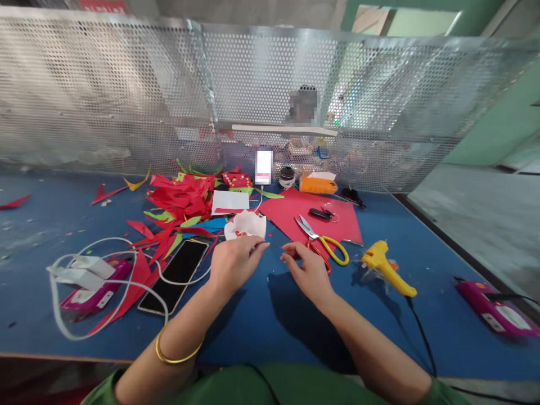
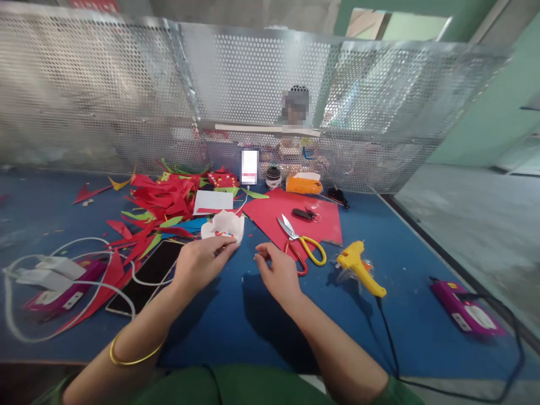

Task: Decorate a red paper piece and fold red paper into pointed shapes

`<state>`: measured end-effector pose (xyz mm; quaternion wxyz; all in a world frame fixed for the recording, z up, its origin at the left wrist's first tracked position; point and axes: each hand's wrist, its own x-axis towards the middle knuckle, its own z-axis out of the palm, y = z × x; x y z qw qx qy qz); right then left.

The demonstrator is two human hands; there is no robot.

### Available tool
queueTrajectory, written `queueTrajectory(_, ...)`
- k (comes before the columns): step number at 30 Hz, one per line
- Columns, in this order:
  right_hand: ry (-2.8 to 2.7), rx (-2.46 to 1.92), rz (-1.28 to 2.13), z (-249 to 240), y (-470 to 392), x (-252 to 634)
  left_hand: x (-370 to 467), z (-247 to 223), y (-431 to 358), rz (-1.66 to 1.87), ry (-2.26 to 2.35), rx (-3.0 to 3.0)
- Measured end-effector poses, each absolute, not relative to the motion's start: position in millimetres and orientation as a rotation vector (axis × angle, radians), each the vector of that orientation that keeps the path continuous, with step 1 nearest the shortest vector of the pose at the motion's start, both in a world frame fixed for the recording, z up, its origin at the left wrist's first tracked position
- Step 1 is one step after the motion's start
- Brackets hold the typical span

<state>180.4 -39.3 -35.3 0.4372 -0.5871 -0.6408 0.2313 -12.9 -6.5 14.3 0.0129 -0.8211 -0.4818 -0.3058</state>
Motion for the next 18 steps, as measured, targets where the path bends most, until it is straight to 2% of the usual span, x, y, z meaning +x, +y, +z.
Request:
queueTrajectory(4, -1.704, -1.541, 0.468, -33.2, -35.5, 185.2, -6.0, -11.1, -7.2, -1.239, -1.163, -2.544)
queueTrajectory(8, -1.772, -1.708, 0.351, -25.1, -28.4, 196.5, -5.1, -16.7, -8.5, -1.226, -1.038, -2.619)
queueTrajectory(18, -1.830, -2.432, -0.005, -19.6, -24.2, 235.6, -2.6, -19.5, -11.0, -1.092, -1.071, -2.697)
